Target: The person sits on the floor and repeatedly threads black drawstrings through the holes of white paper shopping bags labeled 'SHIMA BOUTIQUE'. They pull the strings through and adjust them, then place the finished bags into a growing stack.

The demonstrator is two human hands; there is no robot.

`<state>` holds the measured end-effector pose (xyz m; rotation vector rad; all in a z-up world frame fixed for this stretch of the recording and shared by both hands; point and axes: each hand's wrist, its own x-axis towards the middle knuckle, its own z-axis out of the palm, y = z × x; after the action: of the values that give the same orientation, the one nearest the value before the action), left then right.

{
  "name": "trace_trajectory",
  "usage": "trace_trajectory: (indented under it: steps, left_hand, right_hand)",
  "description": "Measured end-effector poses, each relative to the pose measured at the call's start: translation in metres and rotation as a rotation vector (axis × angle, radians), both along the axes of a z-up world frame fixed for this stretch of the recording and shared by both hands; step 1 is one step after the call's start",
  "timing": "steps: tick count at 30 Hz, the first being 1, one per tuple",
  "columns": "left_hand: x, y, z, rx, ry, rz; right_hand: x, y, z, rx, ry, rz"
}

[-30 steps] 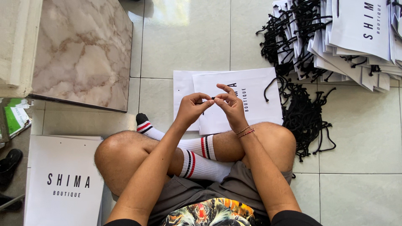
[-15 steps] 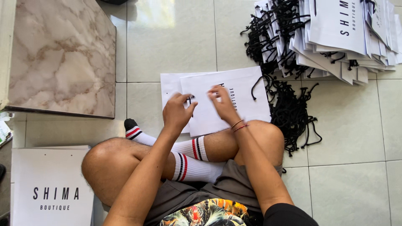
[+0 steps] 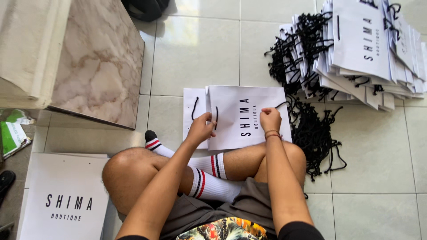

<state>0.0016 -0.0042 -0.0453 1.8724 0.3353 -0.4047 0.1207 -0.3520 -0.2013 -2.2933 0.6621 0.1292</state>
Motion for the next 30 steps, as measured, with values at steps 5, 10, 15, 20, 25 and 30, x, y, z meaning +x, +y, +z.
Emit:
trace_trajectory:
  steps: [5, 10, 15, 20, 25, 30]
  left_hand:
    - [-0.003, 0.009, 0.060, -0.087, -0.320, 0.042]
    - [0.000, 0.053, 0.099, -0.111, -0.692, 0.033]
    - [0.003, 0.080, 0.107, -0.205, -0.181, 0.411]
    - [0.021, 0.091, 0.008, 0.358, -0.051, 0.223]
    - [0.023, 0.068, -0.047, 0.436, 0.055, 0.155]
    - [0.018, 0.049, -0.099, 0.501, 0.107, 0.002]
  right_hand:
    - [-0.021, -0.003, 0.084, 0.407, -0.654, -0.324]
    - [-0.045, -0.013, 0.151, 0.343, -0.966, -0.627]
    - [-0.052, -0.004, 0.167, 0.519, -0.986, -0.608]
    - [-0.050, 0.028, 0.150, 0.543, -0.891, -0.349]
    - [-0.065, 0.093, 0.148, 0.432, -0.587, 0.031]
    - [-0.081, 0.140, 0.134, 0.396, -0.543, 0.545]
